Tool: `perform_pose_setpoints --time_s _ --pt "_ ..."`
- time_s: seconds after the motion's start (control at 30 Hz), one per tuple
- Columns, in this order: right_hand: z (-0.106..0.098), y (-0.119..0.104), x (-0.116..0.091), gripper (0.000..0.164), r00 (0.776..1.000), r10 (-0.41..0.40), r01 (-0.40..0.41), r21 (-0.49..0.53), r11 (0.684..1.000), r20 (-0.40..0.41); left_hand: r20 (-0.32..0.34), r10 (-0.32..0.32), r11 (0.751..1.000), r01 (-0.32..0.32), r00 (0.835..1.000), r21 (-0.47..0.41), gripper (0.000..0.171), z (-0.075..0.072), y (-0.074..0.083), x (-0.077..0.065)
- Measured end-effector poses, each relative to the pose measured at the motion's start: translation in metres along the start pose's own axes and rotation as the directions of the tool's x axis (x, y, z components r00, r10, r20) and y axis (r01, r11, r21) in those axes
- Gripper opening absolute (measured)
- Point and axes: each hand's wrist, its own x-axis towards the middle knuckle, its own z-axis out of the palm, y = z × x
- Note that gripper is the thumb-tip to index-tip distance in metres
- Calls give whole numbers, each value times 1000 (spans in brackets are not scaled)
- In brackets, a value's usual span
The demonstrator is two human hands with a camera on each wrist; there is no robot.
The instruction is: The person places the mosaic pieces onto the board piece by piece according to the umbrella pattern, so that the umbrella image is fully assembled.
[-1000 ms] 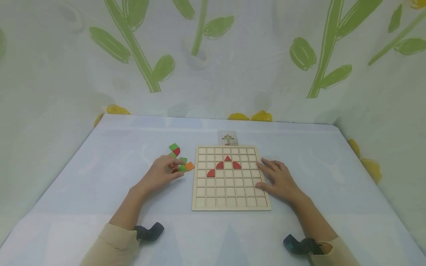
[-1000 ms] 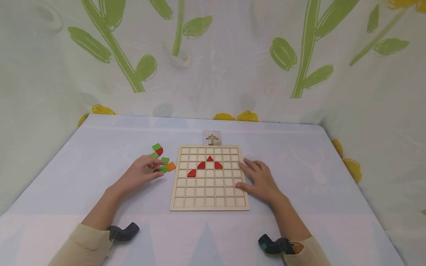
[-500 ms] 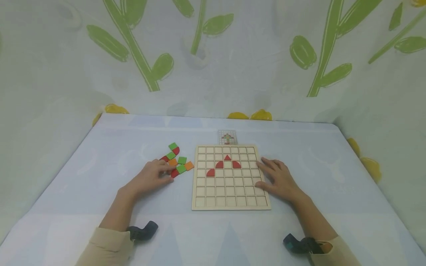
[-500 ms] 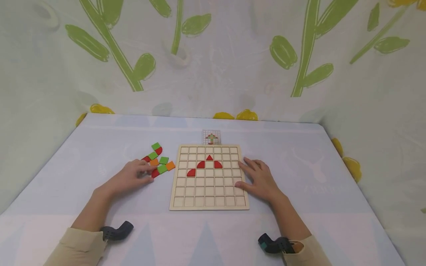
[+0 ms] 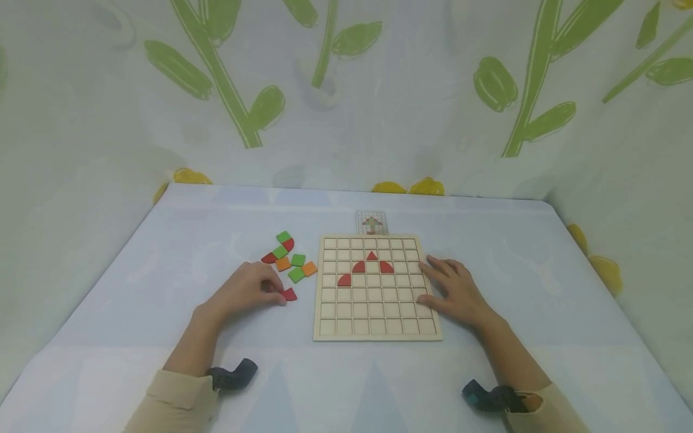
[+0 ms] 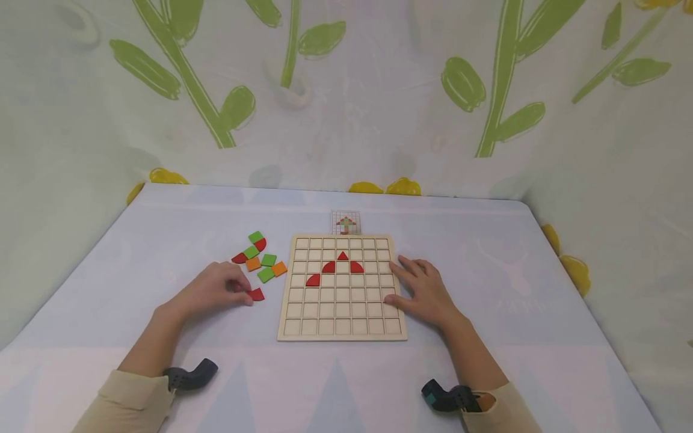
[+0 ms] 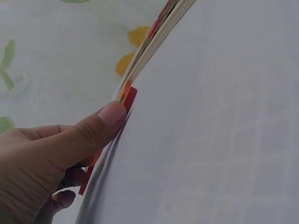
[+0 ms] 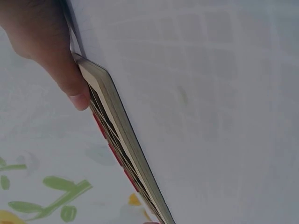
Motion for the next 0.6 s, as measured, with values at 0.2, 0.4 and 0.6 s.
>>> perform_pose_setpoints --time_s 0.2,0.4,0.6 --pt "2 1 -2 73 1000 7 -7 -1 1000 0 119 82 993 -70 990 -99 12 1 1 -2" --pt "3 2 -2 72 1000 -1 1 -12 1000 1 125 108 987 -91 986 -134 11 3 4 0" --pt "1 -1 0 73 1000 26 -25 -18 1000 13 100 103 987 -89 990 -135 21 6 6 3"
